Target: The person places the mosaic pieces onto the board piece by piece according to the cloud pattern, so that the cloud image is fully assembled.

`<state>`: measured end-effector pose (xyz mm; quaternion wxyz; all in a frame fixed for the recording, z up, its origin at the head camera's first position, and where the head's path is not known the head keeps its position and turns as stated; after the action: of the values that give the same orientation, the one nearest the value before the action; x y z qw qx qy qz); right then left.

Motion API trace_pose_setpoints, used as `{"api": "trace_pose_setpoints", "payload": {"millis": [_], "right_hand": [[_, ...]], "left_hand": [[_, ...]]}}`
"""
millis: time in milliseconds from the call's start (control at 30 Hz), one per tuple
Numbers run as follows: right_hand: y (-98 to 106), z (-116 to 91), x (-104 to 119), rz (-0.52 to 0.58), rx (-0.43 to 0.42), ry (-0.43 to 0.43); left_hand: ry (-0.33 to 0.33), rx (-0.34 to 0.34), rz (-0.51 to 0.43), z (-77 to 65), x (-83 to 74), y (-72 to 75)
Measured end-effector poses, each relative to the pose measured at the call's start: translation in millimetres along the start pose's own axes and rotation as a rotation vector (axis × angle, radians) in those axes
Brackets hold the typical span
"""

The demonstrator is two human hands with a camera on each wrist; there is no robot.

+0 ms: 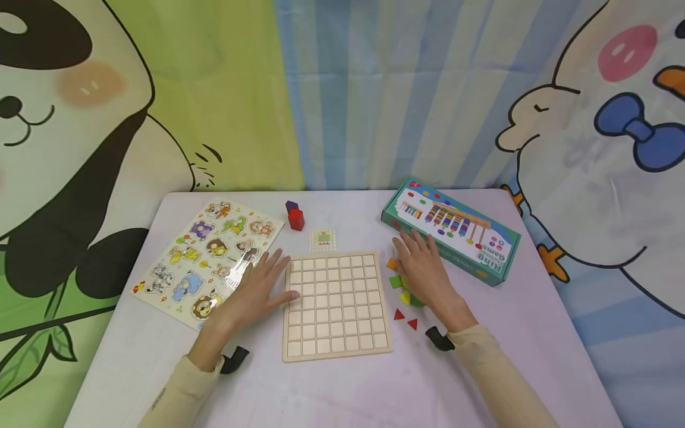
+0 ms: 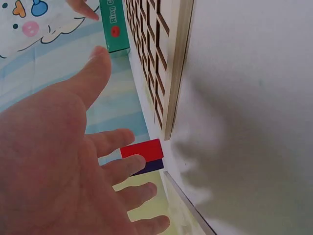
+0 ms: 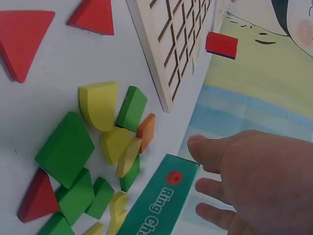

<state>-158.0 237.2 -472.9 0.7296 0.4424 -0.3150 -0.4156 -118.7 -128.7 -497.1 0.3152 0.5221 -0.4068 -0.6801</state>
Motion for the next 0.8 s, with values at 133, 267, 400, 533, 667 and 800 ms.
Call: {"api": "trace_pose_setpoints", "payload": {"millis": [133, 267, 400, 533, 667, 800], "right_hand": [[-5.8, -2.2, 3.2, 0.011, 0.003, 0.013], [-11.5, -3.5, 5.3, 0.027, 0.026, -0.009], [-15.2, -3.7, 7.1, 0.029, 0.033, -0.021], [-18.5, -4.3, 7.7, 0.023, 0.041, -0.026], [-21.0, -5.5, 7.0, 0.032, 0.036, -0.038], [-23.4, -5.8, 6.6, 0.051, 0.006, -0.032]], "left_hand": [[0.014, 0.046, -0.020, -4.1, 0.4, -4.1], [0.019, 0.069, -0.035, -7.4, -0.6, -4.3], [0.028, 0.085, -0.065, -10.2, -1.8, -3.4], [0.042, 0.132, -0.096, -13.6, -2.5, -3.8], [0.055, 0.170, -0.121, -17.0, -3.6, -3.2], [0.056, 0.170, -0.120, -18.7, -4.3, -2.2]]}}
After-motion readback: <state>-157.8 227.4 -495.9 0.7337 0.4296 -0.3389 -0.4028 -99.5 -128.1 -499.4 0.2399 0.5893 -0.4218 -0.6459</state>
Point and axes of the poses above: each hand's wrist, its own z-axis towards the middle knuckle, its own y-axis out of the back of the hand, x = y × z, the point moved 3 cm from there along z, towards the middle knuckle, and after that the axes turned 15 degrees about -x, right-handed, at the moved point
